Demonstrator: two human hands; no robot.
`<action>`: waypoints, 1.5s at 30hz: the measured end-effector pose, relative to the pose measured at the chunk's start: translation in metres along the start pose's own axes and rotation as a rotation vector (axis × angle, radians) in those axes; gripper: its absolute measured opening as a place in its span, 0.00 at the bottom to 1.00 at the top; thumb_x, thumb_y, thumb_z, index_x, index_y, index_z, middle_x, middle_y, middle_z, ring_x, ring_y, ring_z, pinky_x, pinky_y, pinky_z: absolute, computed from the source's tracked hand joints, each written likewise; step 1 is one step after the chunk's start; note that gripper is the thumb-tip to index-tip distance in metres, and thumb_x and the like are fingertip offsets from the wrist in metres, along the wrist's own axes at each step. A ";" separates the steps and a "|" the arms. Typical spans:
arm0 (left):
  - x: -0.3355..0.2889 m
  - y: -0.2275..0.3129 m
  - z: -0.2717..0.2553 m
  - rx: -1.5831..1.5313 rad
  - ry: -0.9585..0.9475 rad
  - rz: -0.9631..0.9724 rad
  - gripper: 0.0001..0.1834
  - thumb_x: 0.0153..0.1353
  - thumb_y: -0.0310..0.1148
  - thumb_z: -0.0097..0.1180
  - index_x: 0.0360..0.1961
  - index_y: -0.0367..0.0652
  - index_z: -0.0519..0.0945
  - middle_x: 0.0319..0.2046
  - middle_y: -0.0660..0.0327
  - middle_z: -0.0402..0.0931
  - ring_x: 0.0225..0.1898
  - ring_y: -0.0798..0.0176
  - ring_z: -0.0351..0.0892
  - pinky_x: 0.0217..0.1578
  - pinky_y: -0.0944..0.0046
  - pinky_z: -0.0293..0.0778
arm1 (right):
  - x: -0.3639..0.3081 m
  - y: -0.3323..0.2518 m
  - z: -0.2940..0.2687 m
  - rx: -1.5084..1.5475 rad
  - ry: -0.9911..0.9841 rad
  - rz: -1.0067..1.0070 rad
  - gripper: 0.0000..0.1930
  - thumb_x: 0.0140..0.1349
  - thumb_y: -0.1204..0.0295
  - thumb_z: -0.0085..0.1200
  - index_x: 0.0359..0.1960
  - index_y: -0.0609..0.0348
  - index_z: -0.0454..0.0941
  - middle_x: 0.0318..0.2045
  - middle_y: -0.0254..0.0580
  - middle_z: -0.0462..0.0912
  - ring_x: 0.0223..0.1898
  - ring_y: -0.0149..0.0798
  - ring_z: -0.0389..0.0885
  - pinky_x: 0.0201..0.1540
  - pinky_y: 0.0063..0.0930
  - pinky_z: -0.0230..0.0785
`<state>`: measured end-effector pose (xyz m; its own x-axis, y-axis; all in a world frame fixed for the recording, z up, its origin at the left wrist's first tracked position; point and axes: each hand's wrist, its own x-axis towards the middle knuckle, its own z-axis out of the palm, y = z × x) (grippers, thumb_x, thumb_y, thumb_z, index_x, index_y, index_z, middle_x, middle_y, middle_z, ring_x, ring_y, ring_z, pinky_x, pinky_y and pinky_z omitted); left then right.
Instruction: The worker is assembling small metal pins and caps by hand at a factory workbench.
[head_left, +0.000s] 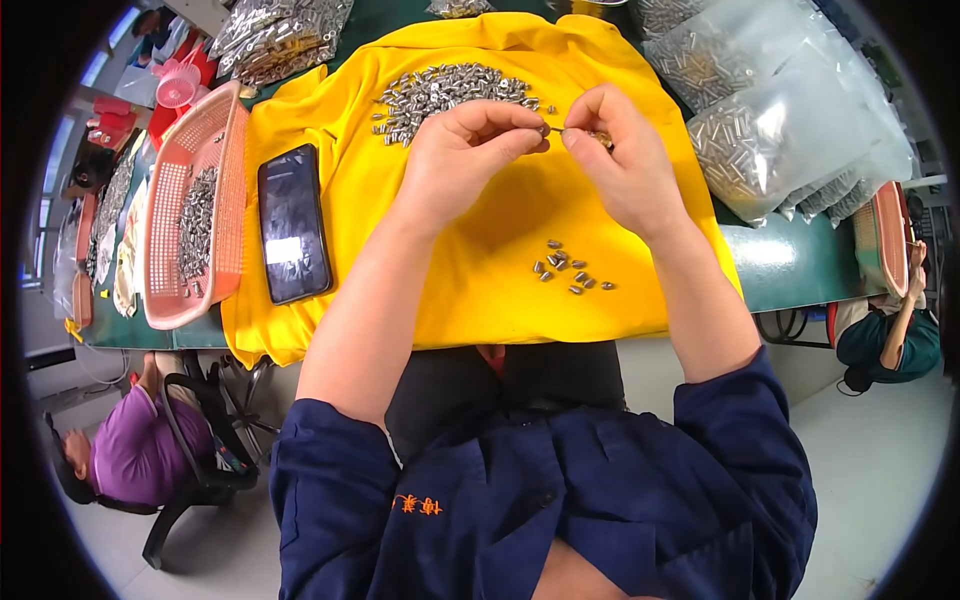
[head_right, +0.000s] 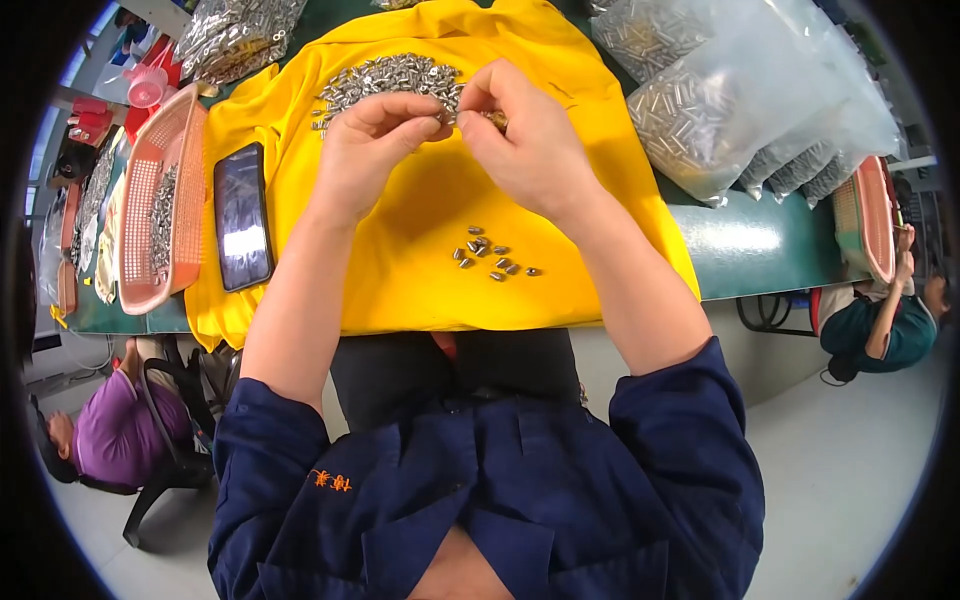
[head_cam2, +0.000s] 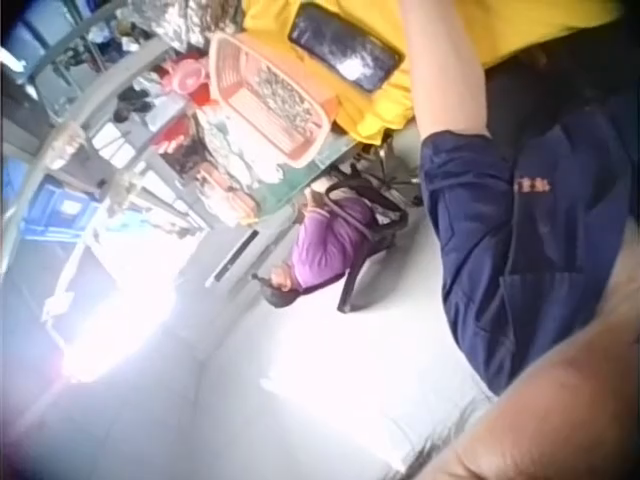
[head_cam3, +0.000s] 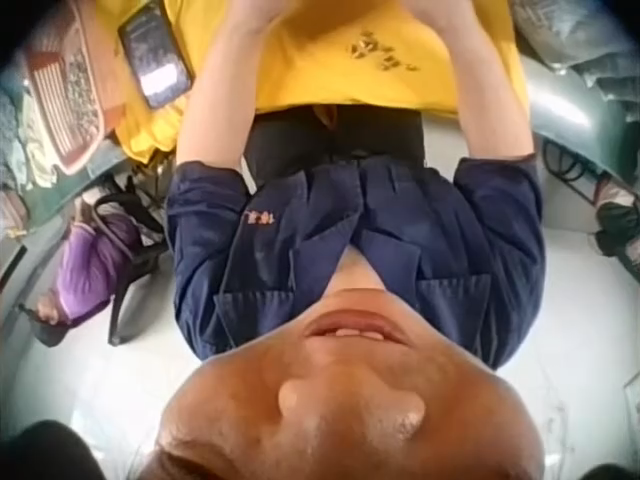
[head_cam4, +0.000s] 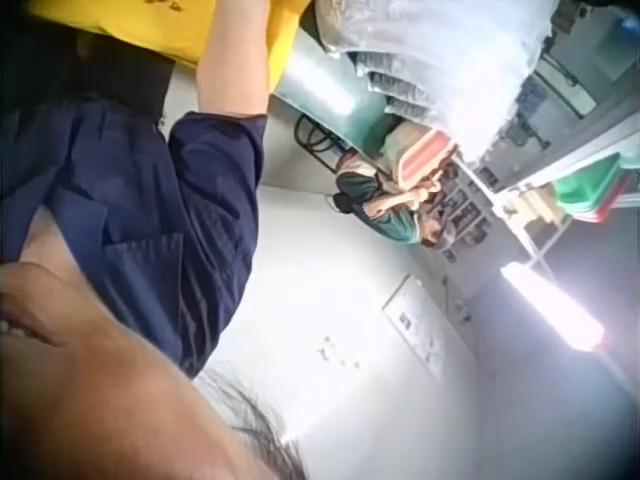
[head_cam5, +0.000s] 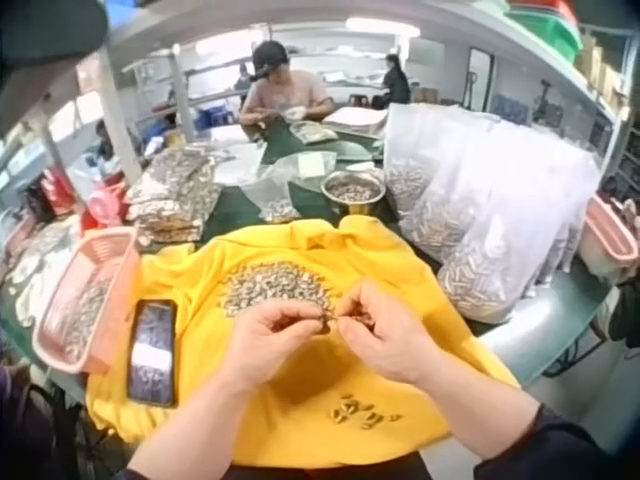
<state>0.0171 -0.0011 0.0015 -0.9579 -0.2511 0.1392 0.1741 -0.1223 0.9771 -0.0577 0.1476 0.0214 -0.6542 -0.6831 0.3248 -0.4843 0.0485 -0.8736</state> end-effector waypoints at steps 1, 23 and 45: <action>0.000 0.000 0.000 0.020 -0.003 -0.012 0.07 0.50 0.22 0.53 0.32 0.34 0.76 0.28 0.60 0.76 0.31 0.71 0.75 0.35 0.75 0.71 | 0.000 0.001 0.001 0.007 -0.006 0.008 0.06 0.50 0.74 0.46 0.29 0.61 0.64 0.23 0.41 0.71 0.26 0.34 0.70 0.29 0.24 0.63; -0.008 0.007 0.004 0.542 0.084 0.044 0.06 0.47 0.20 0.53 0.29 0.35 0.77 0.26 0.61 0.76 0.27 0.71 0.74 0.31 0.74 0.70 | -0.003 0.005 0.015 -0.277 -0.035 -0.004 0.04 0.49 0.73 0.45 0.27 0.56 0.65 0.20 0.49 0.72 0.26 0.52 0.72 0.27 0.40 0.63; 0.003 -0.004 -0.001 0.520 0.013 0.042 0.07 0.51 0.17 0.46 0.32 0.34 0.73 0.32 0.62 0.70 0.30 0.72 0.70 0.31 0.75 0.69 | 0.001 0.007 -0.005 -0.026 0.034 -0.009 0.06 0.47 0.74 0.45 0.27 0.58 0.64 0.19 0.44 0.72 0.23 0.46 0.72 0.24 0.35 0.61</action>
<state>0.0140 -0.0018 -0.0021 -0.9492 -0.2576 0.1808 0.0725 0.3799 0.9222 -0.0645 0.1503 0.0177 -0.6692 -0.6581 0.3450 -0.5048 0.0619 -0.8610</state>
